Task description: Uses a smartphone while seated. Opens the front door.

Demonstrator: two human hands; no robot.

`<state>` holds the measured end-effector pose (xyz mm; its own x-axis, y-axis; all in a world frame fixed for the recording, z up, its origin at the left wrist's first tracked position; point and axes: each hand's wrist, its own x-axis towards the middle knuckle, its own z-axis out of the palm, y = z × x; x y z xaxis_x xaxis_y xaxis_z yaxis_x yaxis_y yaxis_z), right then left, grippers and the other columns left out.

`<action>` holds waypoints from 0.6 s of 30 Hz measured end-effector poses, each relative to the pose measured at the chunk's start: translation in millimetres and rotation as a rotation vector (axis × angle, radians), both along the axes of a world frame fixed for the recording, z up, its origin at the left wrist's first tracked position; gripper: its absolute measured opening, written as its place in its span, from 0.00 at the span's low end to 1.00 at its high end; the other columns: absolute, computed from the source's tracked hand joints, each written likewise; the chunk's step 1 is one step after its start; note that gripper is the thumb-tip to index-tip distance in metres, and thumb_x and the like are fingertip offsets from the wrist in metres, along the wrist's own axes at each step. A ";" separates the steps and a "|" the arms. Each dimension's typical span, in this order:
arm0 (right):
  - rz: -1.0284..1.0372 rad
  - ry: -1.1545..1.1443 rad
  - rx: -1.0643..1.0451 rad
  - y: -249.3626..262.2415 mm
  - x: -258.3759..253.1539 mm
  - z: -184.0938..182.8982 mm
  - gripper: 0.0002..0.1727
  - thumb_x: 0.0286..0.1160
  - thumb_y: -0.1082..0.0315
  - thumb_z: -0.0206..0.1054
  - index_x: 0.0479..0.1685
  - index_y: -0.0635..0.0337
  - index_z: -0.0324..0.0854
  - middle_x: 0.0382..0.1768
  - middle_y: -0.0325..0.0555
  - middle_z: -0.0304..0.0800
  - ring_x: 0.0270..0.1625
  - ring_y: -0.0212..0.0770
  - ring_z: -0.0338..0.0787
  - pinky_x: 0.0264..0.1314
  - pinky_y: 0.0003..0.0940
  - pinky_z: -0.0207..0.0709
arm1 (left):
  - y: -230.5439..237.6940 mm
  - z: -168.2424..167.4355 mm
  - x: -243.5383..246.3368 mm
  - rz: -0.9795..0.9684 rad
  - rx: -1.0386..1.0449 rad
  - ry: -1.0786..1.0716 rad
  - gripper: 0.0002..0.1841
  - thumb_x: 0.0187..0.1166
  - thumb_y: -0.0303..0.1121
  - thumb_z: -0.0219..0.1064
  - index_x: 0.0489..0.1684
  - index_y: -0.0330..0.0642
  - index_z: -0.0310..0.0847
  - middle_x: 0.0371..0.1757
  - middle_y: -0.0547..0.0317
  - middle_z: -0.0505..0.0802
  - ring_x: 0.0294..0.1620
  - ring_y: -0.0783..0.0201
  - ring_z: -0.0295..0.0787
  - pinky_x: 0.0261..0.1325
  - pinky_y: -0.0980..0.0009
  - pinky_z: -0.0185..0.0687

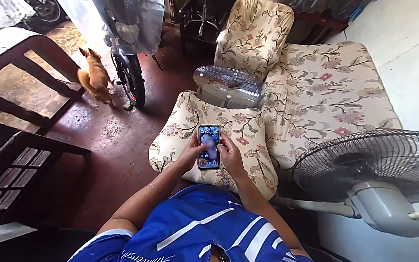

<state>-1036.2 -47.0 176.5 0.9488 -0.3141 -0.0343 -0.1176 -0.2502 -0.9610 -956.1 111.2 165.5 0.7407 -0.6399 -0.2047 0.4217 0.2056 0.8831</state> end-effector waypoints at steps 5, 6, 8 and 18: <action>0.090 -0.025 0.040 -2.9 4.3 3.8 0.27 0.85 0.71 0.54 0.82 0.70 0.70 0.64 0.58 0.90 0.60 0.38 0.94 0.64 0.33 0.87 | -5.3 1.5 -5.3 0.170 0.087 -0.050 0.39 0.73 0.20 0.71 0.85 0.39 0.52 0.61 0.43 0.89 0.56 0.55 0.94 0.60 0.59 0.92; 0.105 -0.028 0.044 -4.5 4.6 4.3 0.27 0.85 0.71 0.54 0.82 0.70 0.69 0.64 0.58 0.90 0.59 0.38 0.94 0.64 0.34 0.88 | -6.5 1.3 -6.5 0.189 0.099 -0.061 0.40 0.72 0.21 0.72 0.85 0.39 0.51 0.62 0.43 0.89 0.57 0.55 0.93 0.61 0.60 0.92; 0.139 -0.035 0.053 -6.7 5.9 4.4 0.27 0.85 0.71 0.54 0.83 0.71 0.69 0.64 0.58 0.90 0.58 0.39 0.94 0.63 0.34 0.89 | -7.2 2.1 -9.2 0.223 0.101 -0.069 0.42 0.72 0.21 0.72 0.86 0.36 0.50 0.64 0.42 0.88 0.58 0.55 0.93 0.62 0.59 0.92; 0.478 0.045 0.250 -11.6 25.5 6.2 0.26 0.86 0.71 0.51 0.81 0.70 0.71 0.66 0.57 0.88 0.54 0.42 0.94 0.56 0.37 0.90 | 20.1 8.6 -50.6 0.494 0.003 0.048 0.37 0.75 0.27 0.69 0.84 0.38 0.51 0.62 0.43 0.89 0.55 0.54 0.93 0.60 0.57 0.91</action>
